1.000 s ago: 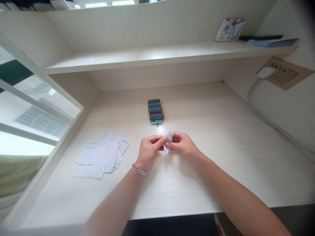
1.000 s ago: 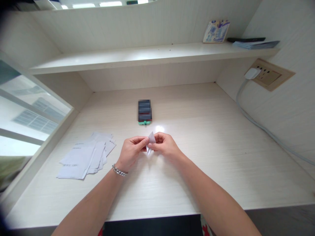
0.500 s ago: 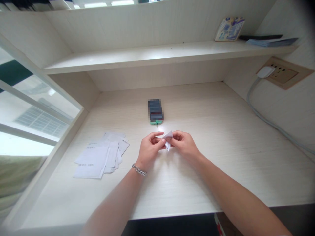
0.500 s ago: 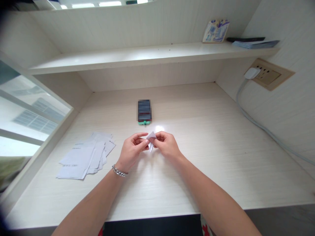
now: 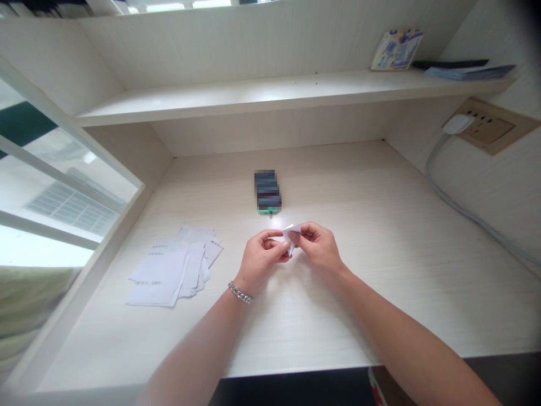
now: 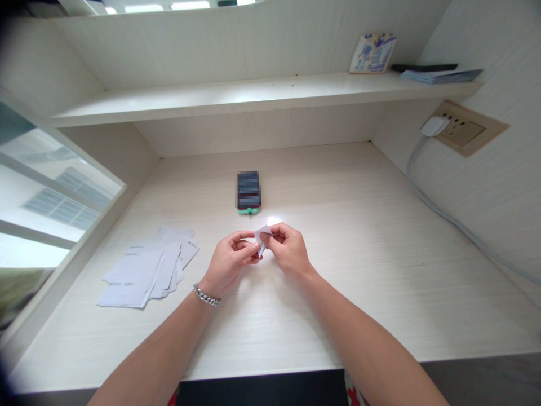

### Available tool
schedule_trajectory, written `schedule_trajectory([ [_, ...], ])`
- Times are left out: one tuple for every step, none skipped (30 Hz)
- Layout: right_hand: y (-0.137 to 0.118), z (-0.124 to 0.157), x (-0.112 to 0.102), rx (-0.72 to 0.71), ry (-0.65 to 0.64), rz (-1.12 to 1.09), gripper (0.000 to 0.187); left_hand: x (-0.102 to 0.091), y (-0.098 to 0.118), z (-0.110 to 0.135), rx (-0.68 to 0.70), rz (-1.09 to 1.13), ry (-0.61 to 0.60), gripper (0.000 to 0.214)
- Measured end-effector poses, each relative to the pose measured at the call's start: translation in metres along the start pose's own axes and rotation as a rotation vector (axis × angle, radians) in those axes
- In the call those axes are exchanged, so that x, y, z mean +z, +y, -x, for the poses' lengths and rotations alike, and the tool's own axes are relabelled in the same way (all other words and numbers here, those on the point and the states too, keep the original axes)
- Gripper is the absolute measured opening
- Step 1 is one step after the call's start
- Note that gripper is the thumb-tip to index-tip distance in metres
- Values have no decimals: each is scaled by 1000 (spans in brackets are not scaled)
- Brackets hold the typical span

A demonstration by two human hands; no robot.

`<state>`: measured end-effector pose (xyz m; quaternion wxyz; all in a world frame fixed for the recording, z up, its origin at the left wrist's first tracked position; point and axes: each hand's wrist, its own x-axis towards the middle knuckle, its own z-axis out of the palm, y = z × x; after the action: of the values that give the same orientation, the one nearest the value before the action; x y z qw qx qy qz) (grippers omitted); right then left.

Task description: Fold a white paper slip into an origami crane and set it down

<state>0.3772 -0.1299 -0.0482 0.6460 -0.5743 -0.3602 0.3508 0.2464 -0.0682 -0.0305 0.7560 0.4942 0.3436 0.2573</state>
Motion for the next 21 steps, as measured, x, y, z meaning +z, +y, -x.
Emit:
schedule_trajectory([
  [0, 0, 0, -2, 5, 3, 25, 1, 0, 0, 1, -5, -2, 42],
  [-1, 1, 0, -2, 8, 4, 25, 2, 0, 1, 10, -17, 0, 41],
  [-1, 1, 1, -1, 8, 3, 24, 2, -1, 1, 25, -31, 3, 41],
  [-2, 1, 1, 0, 7, 1, 24, 2, -1, 1, 42, -44, 7, 41],
  [-2, 2, 1, -1, 7, -1, 23, 2, -1, 1, 55, -52, 10, 41],
  [-2, 2, 1, -4, 9, -1, 22, 2, -1, 2, 61, -55, 9, 41],
  [-2, 2, 1, -10, 14, -1, 22, 2, -1, 2, 61, -53, 4, 40],
  [-2, 2, 1, -17, 21, 2, 21, 2, -1, 2, 54, -48, -3, 39],
  [-2, 2, 1, -26, 34, 8, 20, 2, -2, 2, 40, -42, -13, 38],
  [-2, 2, 1, -35, 48, 18, 20, 2, -2, 2, 24, -37, -25, 35],
  [-2, 2, 1, -43, 62, 30, 19, 2, -3, 3, 7, -32, -37, 33],
  [-2, 2, 1, -49, 75, 40, 20, 3, -3, 3, -6, -30, -48, 31],
  [-3, 2, 0, -52, 83, 49, 20, 3, -4, 3, -13, -31, -53, 29],
  [-3, 2, 0, -54, 87, 54, 20, 4, -4, 3, -13, -35, -54, 28],
  [-3, 2, 0, -56, 89, 55, 20, 4, -4, 3, -9, -39, -49, 28],
  [-4, 2, 0, -58, 89, 54, 20, 4, -4, 3, -6, -40, -43, 28],
  [-4, 2, 0, -61, 89, 53, 19, 4, -4, 3, -7, -32, -41, 28],
  [-4, 2, 0, -64, 90, 52, 19, 4, -3, 3, -16, -13, -47, 28],
  [-4, 2, 0, -68, 96, 51, 19, 4, -3, 3, -31, 15, -61, 28],
  [-4, 2, -1, -70, 103, 51, 19, 4, -3, 3, -50, 46, -80, 28],
  [-4, 2, -1, -71, 111, 50, 19, 4, -2, 4, -68, 75, -98, 29],
])
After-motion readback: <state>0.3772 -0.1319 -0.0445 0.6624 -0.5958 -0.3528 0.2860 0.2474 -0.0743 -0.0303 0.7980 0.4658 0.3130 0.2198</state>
